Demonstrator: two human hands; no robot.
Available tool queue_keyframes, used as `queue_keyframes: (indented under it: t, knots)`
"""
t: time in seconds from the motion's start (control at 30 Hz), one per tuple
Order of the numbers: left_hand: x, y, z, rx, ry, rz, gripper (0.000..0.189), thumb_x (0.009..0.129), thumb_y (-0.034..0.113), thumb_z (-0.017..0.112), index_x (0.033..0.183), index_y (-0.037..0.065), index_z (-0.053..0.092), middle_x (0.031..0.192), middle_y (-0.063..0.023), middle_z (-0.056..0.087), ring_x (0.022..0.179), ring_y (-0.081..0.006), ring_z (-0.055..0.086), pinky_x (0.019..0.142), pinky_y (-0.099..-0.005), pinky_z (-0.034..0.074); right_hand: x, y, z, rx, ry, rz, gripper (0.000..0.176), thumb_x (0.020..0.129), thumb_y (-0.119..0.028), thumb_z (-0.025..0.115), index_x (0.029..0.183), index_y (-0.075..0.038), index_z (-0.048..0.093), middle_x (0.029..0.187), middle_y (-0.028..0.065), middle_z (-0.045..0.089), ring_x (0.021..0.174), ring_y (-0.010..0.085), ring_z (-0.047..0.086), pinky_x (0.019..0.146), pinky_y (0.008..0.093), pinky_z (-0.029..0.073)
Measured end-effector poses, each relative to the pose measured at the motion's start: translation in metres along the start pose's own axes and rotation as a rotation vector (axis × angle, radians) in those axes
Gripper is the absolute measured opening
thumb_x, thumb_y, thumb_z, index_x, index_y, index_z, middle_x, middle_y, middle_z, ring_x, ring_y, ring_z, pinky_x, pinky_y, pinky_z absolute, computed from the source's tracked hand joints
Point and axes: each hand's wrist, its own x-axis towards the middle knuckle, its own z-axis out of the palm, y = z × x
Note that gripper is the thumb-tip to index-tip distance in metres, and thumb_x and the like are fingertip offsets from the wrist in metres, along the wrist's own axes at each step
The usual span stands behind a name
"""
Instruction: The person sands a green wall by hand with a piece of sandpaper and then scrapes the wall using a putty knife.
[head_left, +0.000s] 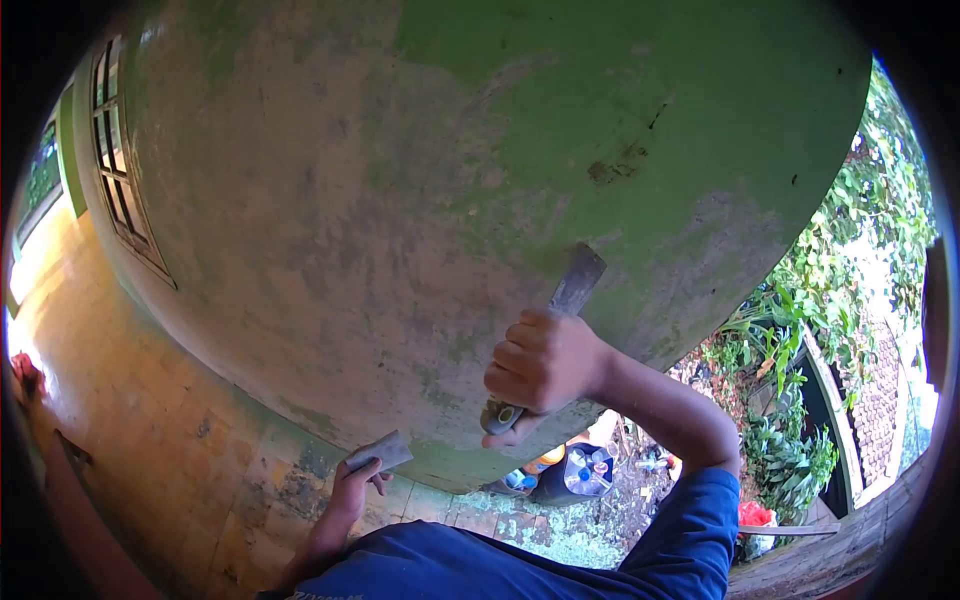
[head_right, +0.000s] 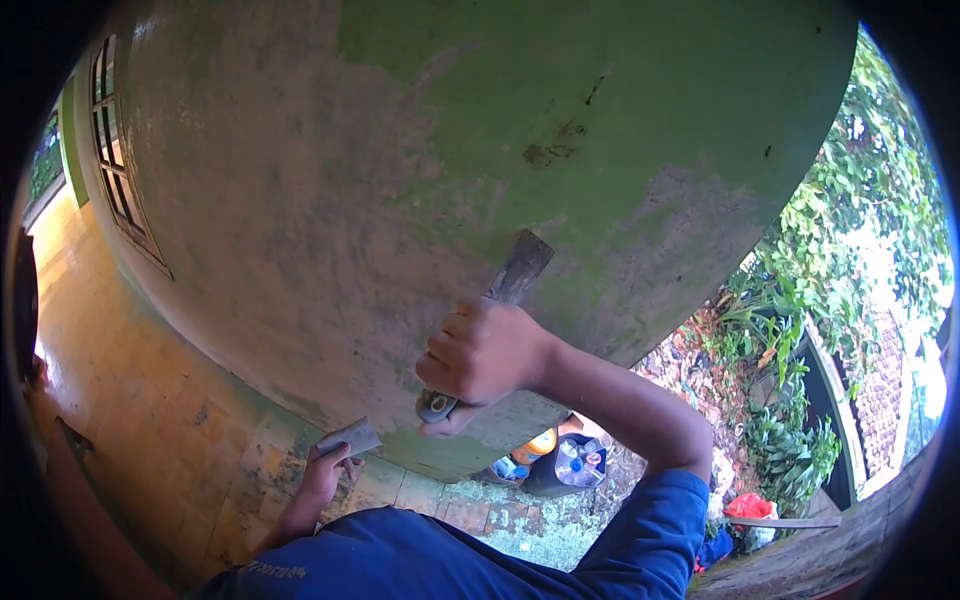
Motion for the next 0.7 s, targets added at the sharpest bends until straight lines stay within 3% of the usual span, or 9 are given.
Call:
queue_keyframes:
  t: [0.07, 0.17, 0.33, 0.43, 0.5, 0.57, 0.7]
  knots:
    - [0.002, 0.0, 0.001, -0.007, -0.027, 0.017, 0.025, 0.086, 0.009, 0.055, 0.107, -0.004, 0.054, 0.084, -0.0103, 0.063, 0.049, -0.0172, 0.055, 0.07, -0.0359, 0.051, 0.001, -0.002, -0.002, -0.008, -0.051, 0.012, 0.045, 0.078, -0.05, 0.051, 0.054, -0.014, 0.039, 0.051, -0.0023, 0.039, 0.044, 0.0144, 0.043, 0.042, 0.0305, 0.036]
    - [0.003, 0.003, 0.003, -0.006, -0.003, 0.022, 0.025, 0.086, 0.008, 0.055, 0.107, -0.005, 0.054, 0.085, -0.0107, 0.063, 0.05, -0.0171, 0.056, 0.07, -0.0364, 0.051, 0.01, -0.028, 0.001, 0.01, -0.099, -0.043, 0.045, 0.078, -0.05, 0.051, 0.054, -0.013, 0.039, 0.051, -0.0015, 0.04, 0.043, 0.0152, 0.044, 0.042, 0.031, 0.037]
    - [0.006, -0.006, -0.004, -0.026, -0.046, 0.019, 0.025, 0.086, 0.009, 0.055, 0.107, -0.004, 0.054, 0.085, -0.0106, 0.063, 0.05, -0.0169, 0.056, 0.07, -0.0374, 0.051, -0.002, 0.011, -0.007, -0.118, -0.079, 0.053, 0.043, 0.074, -0.048, 0.055, 0.053, -0.014, 0.04, 0.051, -0.0042, 0.042, 0.044, 0.0135, 0.045, 0.042, 0.0299, 0.038]
    - [0.005, 0.003, 0.003, -0.034, 0.009, 0.018, 0.023, 0.086, 0.008, 0.056, 0.106, -0.003, 0.056, 0.084, -0.0091, 0.063, 0.049, -0.015, 0.055, 0.064, -0.0317, 0.052, 0.009, -0.023, -0.001, -0.031, -0.1, -0.058, 0.042, 0.075, -0.048, 0.054, 0.054, -0.014, 0.041, 0.051, -0.0034, 0.042, 0.043, 0.0141, 0.045, 0.042, 0.03, 0.038]
    - [0.006, -0.001, 0.003, -0.052, -0.003, 0.018, 0.023, 0.086, 0.008, 0.056, 0.106, -0.003, 0.056, 0.084, -0.0092, 0.063, 0.049, -0.0151, 0.055, 0.064, -0.0318, 0.052, 0.004, -0.006, 0.002, -0.013, -0.065, -0.044, 0.042, 0.075, -0.048, 0.054, 0.055, -0.014, 0.04, 0.051, -0.003, 0.042, 0.043, 0.0144, 0.045, 0.042, 0.0299, 0.038]
    - [0.005, 0.001, 0.002, -0.062, -0.021, 0.014, 0.023, 0.086, 0.008, 0.056, 0.106, -0.004, 0.056, 0.084, -0.0093, 0.063, 0.049, -0.0152, 0.055, 0.065, -0.0318, 0.052, -0.004, 0.023, -0.006, -0.114, -0.071, 0.063, 0.052, 0.083, -0.055, 0.047, 0.053, -0.015, 0.035, 0.051, -0.0037, 0.036, 0.043, 0.0125, 0.04, 0.042, 0.0286, 0.035]
    - [0.008, 0.005, 0.006, -0.049, -0.014, 0.039, 0.024, 0.086, 0.008, 0.056, 0.107, -0.004, 0.055, 0.085, -0.0098, 0.063, 0.048, -0.0154, 0.054, 0.065, -0.0322, 0.052, 0.014, -0.018, -0.007, 0.015, -0.041, -0.039, 0.051, 0.078, -0.056, 0.053, 0.054, -0.015, 0.038, 0.052, -0.003, 0.036, 0.042, 0.0131, 0.039, 0.041, 0.0295, 0.032]
